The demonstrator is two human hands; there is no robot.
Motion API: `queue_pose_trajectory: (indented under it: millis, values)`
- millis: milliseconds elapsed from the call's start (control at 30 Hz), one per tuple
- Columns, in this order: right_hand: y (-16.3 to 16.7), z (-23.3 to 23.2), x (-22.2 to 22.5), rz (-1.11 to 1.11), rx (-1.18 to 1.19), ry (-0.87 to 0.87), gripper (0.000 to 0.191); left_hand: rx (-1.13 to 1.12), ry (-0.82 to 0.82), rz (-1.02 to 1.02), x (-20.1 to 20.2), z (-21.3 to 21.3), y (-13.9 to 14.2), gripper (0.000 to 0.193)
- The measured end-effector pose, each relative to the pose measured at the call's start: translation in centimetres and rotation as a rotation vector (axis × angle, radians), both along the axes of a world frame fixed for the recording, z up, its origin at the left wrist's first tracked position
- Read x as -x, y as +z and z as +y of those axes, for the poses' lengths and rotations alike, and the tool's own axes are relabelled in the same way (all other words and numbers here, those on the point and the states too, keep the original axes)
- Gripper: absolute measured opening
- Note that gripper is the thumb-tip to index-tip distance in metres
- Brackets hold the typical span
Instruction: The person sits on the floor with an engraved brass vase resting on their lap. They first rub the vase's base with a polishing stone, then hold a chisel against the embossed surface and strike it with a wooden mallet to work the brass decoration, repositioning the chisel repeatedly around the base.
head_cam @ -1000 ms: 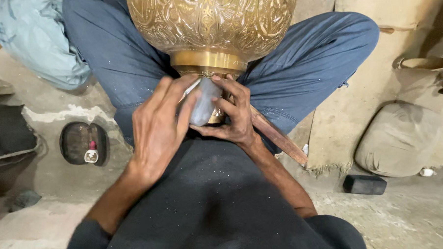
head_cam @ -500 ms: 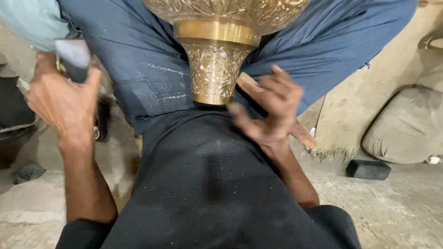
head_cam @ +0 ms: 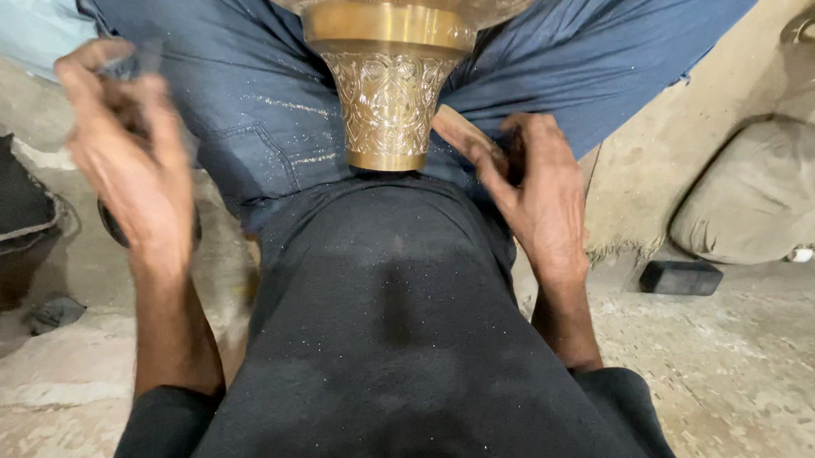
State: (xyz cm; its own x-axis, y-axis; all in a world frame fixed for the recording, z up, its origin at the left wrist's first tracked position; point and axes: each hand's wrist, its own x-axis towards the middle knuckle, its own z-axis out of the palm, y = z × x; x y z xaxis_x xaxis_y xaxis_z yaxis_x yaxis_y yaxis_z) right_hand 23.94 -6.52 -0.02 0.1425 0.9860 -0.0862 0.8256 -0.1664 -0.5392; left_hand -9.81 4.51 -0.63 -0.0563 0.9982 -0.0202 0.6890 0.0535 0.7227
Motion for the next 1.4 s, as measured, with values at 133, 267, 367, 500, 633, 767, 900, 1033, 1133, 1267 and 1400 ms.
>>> queue_pose_trajectory:
  millis: [133, 267, 367, 500, 633, 767, 900, 1033, 1133, 1267, 1400]
  values:
    - [0.4, 0.4, 0.2, -0.156, 0.065, 0.162, 0.049, 0.211, -0.266, -0.518, -4.1, -1.7, 2.5, 0.016]
    - [1.1, 0.1, -0.8, -0.118, 0.139, 0.13, 0.036, 0.35, -0.359, -0.802, -6.1, -3.3, 2.2, 0.018]
    - [2.3, -0.1, -1.9, 0.017, 0.34, -0.095, 0.036, 0.323, -0.334, -0.82, -6.2, -3.4, 1.4, 0.012]
    - [3.6, -0.6, -2.3, 0.327, 0.194, -0.216, 0.038, 0.233, -0.363, -0.811, -6.1, -2.7, 0.6, 0.009]
    - [2.6, -0.4, -1.5, 0.331, 0.114, -0.14, 0.035, 0.286, -0.345, -0.843, -6.3, -2.5, -0.5, 0.015]
    - [1.2, 0.1, -1.0, 0.152, 0.284, -0.15, 0.042, 0.264, -0.324, -0.876, -6.8, -2.8, -1.9, 0.015]
    - [1.4, 0.2, -0.8, 0.164, 0.319, -0.176, 0.042, 0.242, -0.357, -0.945, -7.1, -2.6, -3.0, 0.015]
    - [2.3, 0.7, -0.6, 0.213, 0.211, -0.097, 0.044, 0.228, -0.467, -0.983, -7.2, -1.8, -3.6, 0.019]
    - [2.9, 1.4, -0.4, 0.186, 0.136, 0.016, 0.055, 0.199, -0.632, -0.752, -7.2, -0.9, -3.9, 0.024]
    - [3.3, 2.6, 0.0, 0.073, 0.028, 0.209, 0.067, 0.107, -0.71, -0.749, -7.2, 0.1, -4.7, 0.025]
    - [3.5, 4.1, 0.0, 0.154, 0.069, 0.254, 0.052, 0.175, -0.738, -0.715, -7.3, 0.7, -5.8, 0.026]
